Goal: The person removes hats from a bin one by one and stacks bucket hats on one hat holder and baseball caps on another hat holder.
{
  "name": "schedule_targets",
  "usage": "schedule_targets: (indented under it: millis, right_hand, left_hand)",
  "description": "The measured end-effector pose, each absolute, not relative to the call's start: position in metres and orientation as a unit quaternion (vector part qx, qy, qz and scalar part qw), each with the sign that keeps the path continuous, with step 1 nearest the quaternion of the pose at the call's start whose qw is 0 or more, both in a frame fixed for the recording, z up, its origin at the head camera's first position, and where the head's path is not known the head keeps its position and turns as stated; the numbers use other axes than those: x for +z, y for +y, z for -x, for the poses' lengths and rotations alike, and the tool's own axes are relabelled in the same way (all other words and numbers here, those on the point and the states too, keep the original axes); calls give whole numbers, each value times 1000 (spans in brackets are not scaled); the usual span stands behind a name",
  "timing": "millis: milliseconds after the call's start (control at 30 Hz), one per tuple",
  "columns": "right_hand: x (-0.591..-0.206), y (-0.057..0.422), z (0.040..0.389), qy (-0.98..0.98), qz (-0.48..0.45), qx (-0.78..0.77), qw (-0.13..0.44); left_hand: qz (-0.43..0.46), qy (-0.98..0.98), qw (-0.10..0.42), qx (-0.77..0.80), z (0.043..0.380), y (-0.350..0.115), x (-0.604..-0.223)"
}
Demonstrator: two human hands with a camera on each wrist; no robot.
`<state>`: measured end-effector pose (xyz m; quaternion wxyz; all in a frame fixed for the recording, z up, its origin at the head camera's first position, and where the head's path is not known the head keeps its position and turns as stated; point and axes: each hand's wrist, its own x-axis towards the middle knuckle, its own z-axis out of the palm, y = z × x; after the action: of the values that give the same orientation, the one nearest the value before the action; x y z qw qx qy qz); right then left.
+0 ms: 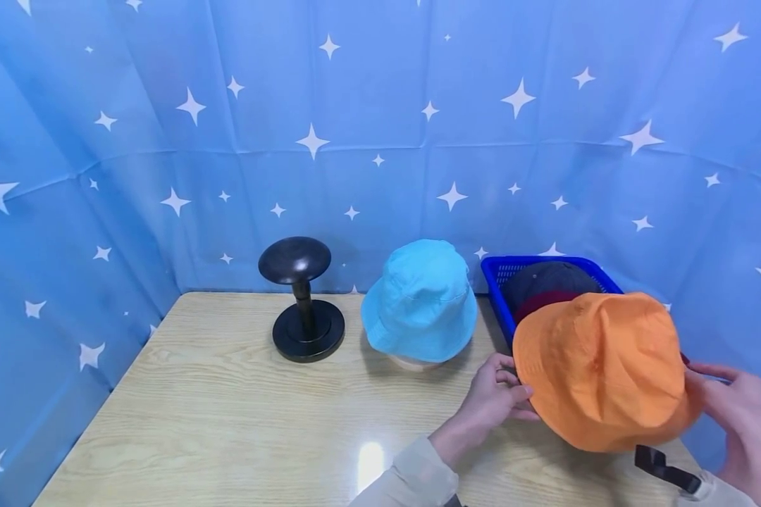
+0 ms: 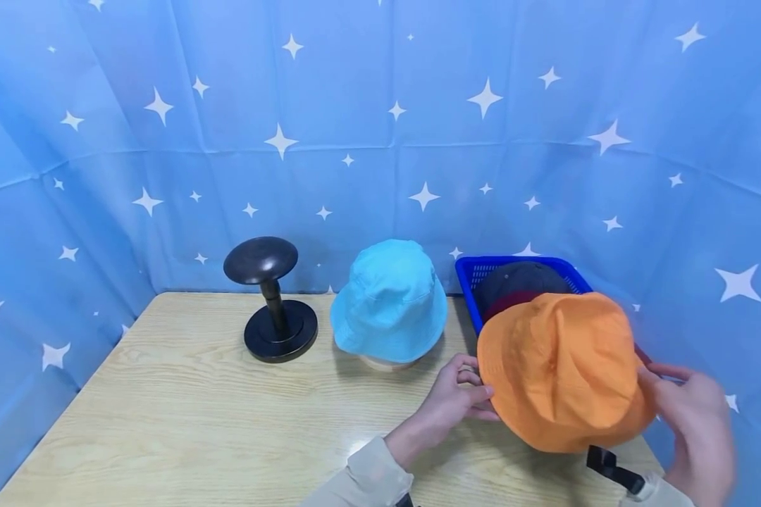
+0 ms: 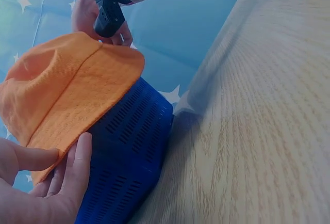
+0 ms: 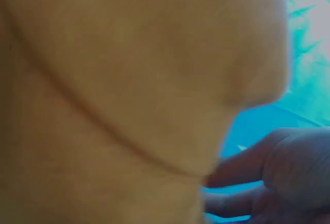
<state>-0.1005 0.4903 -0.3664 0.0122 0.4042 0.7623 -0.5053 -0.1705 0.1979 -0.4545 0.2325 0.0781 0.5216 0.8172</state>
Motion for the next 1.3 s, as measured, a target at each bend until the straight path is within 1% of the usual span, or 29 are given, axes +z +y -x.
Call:
schedule_targets:
  millis: [67,233,433,500,600,767,867,933,1133,1200,1300]
  right_hand:
    - [-362,487,102,766,-395,-507,-36]
    - [-354,473,109,751,-359,-523,-181]
    - [-341,446,111,672,-342,-566,-332]
    - [-335,435,113,661,-311,-573,-371]
    - [-327,415,120,641,-244,-599,-413]
    - [-322,374,141,563,-101,-686,-450]
    - [-322,348,156,574,-35,-676,-461]
    - [-324,332,164,591,0,-665,-456]
    - [-333,298,190,604,25,-684,-408]
    - [-339,289,199,604,28,-699,-382]
    - [-349,277,210,610,48,-720,-328]
  left_hand:
    - [-81,518,233,819,173,196,-454]
    - [-105,522,228,815,181,193,-450]
    - [-165,548,212,792,185,182,-433]
    - [-193,545,200,791,188,175,-423]
    - [-231,531,178,796,196,158,-410]
    - [-259,537,139,791,211,117,-393]
    - [-252,550,114,788,219,88,-385]
    - [-245,556,98,788,225,69,-381]
    - [-223,572,73,786,242,15,-379]
    - [-222,577,72,783,249,0,-382]
    - [-216,578,72,784,259,-18,-388]
